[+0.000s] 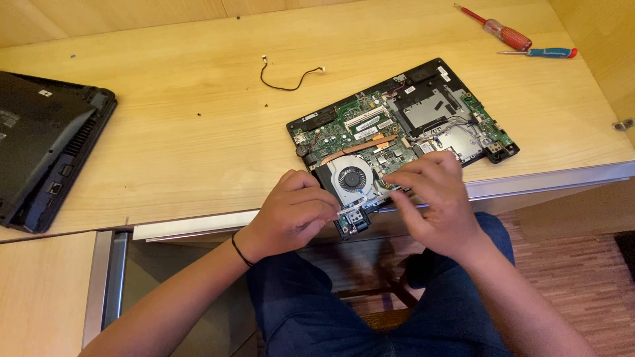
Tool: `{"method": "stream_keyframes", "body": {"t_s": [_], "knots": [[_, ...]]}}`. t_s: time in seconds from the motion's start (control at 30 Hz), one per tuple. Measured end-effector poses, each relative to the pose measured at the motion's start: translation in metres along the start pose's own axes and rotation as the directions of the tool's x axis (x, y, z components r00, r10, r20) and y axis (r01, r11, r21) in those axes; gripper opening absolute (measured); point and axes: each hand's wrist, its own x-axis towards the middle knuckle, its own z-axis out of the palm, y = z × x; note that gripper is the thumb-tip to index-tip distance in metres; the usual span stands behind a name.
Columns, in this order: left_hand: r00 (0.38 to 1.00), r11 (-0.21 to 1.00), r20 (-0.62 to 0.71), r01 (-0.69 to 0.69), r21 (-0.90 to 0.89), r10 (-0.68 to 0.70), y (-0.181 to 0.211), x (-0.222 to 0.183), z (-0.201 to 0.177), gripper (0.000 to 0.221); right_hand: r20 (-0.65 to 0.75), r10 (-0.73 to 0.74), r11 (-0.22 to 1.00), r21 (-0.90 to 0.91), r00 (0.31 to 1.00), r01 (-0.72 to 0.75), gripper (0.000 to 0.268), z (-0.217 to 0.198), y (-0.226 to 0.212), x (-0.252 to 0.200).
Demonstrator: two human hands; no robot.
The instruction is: Connecting internal components and installing a motherboard into a laptop chassis.
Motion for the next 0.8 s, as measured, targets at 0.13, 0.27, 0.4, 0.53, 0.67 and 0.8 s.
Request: {"method": "stream_keyframes", "body": {"t_s": [0.13, 0.27, 0.4, 0.53, 0.67, 0.8], "knots": [[0.998, 0.999, 0.027, -0.051, 0.012, 0.051, 0.004, 0.003, -0.004, 0.012, 0.095, 0.05, 0.984, 0.166, 0.994, -0.066, 0.015, 0.01, -0.014, 0.011], [0.996, 0.994, 0.033, -0.086, 0.074, 0.084, 0.008, 0.011, -0.012, 0.015, 0.204, 0.147, 0.916, 0.34, 0.968, -0.211, 0.01, 0.01, -0.018, 0.013], [0.999, 0.992, 0.005, -0.05, 0.12, 0.05, 0.017, 0.019, -0.014, 0.012, 0.222, 0.254, 0.833, 0.445, 0.941, -0.33, 0.006, 0.008, -0.015, 0.009], [0.999, 0.99, -0.037, 0.029, 0.141, -0.024, 0.019, 0.017, -0.011, 0.01, 0.212, 0.35, 0.744, 0.528, 0.912, -0.408, 0.007, 0.009, -0.008, -0.003], [0.991, 0.982, -0.042, 0.129, 0.139, -0.124, 0.025, 0.017, -0.007, 0.008, 0.191, 0.414, 0.674, 0.593, 0.89, -0.441, 0.004, 0.004, -0.009, -0.005], [0.97, 0.957, 0.005, 0.24, 0.162, -0.244, 0.036, 0.025, -0.007, 0.012, 0.168, 0.405, 0.69, 0.589, 0.899, -0.42, 0.002, -0.002, -0.001, -0.006]]}}
